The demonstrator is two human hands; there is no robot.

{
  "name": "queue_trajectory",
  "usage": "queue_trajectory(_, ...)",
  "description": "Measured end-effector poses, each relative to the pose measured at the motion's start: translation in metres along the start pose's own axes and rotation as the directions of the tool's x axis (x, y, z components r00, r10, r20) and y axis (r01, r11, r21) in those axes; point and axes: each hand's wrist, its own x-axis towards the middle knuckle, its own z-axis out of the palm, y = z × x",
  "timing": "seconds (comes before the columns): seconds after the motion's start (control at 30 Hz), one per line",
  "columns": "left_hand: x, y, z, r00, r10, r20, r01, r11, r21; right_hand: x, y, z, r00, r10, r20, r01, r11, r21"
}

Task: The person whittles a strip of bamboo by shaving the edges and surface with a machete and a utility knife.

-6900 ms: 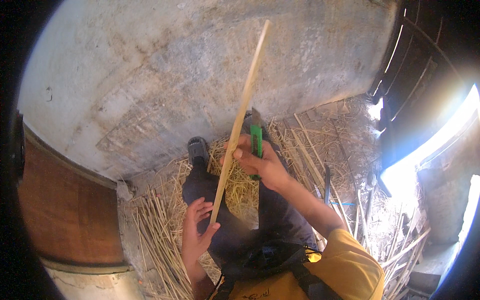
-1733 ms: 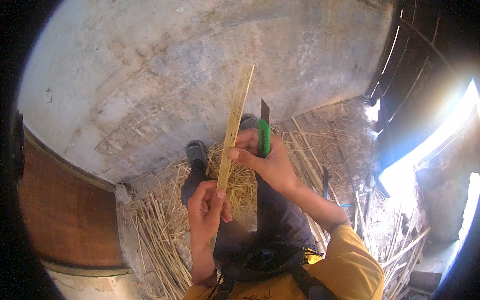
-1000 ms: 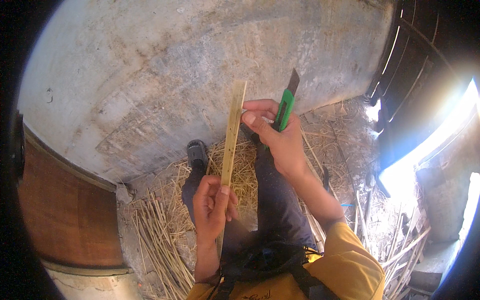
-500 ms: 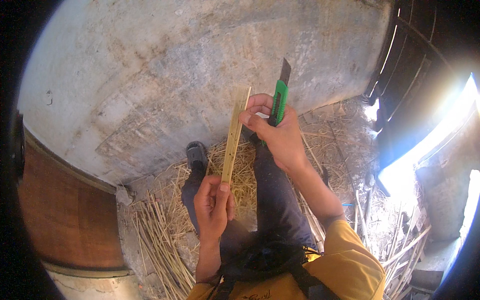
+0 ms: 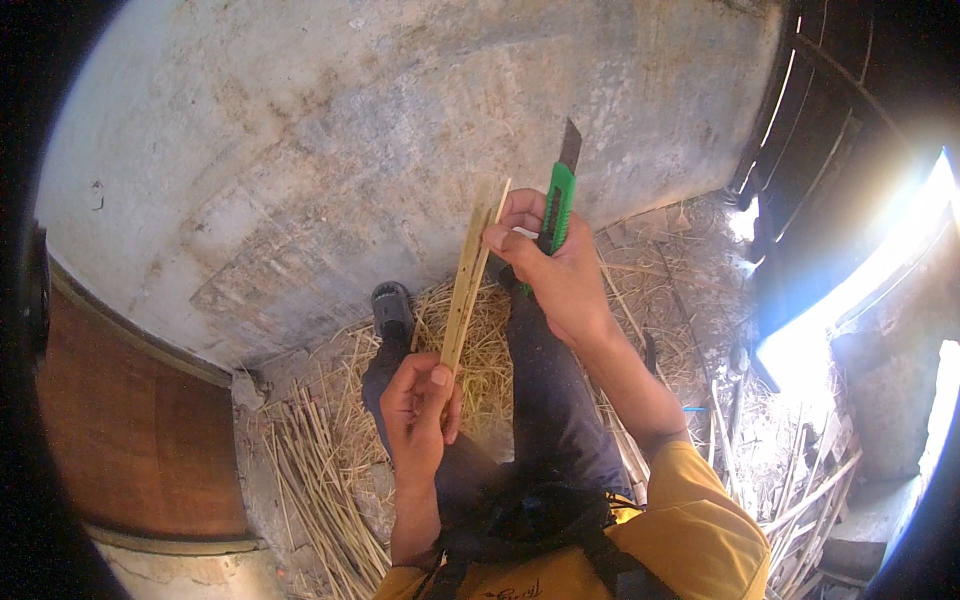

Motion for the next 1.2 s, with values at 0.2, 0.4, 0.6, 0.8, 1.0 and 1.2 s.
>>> queue_trajectory(0.2, 0.0, 0.005, -0.004, 0.992, -0.122, 0.033, 0.124, 0.988, -0.087, -0.001, -0.001, -0.003, 1.0, 0.013, 0.003, -0.013, 0.999, 0.03)
queue_trajectory(0.4, -0.003, 0.007, -0.008, 0.979, -0.195, 0.062, 0.204, 0.95, -0.238, 0.0, -0.006, -0.001, 0.999, 0.017, -0.039, -0.016, 1.0, 0.019)
queue_trajectory(0.6, -0.004, 0.001, -0.007, 0.991, -0.106, 0.084, 0.12, 0.974, -0.19, 0.004, -0.001, -0.005, 1.0, 0.01, 0.005, -0.011, 0.995, 0.094)
queue_trajectory(0.8, -0.005, 0.009, -0.005, 0.979, -0.178, 0.101, 0.19, 0.973, -0.131, 0.004, 0.002, -0.008, 1.0, -0.001, -0.004, 0.001, 0.991, 0.131)
queue_trajectory(1.0, -0.005, 0.002, -0.012, 0.957, -0.228, 0.181, 0.246, 0.966, -0.084, 0.002, -0.003, -0.006, 1.0, -0.011, -0.009, 0.011, 0.997, 0.077)
queue_trajectory(1.2, -0.005, 0.0, -0.013, 0.959, -0.208, 0.192, 0.227, 0.971, -0.081, 0.003, -0.007, -0.005, 1.0, 0.016, -0.005, -0.015, 0.997, 0.078)
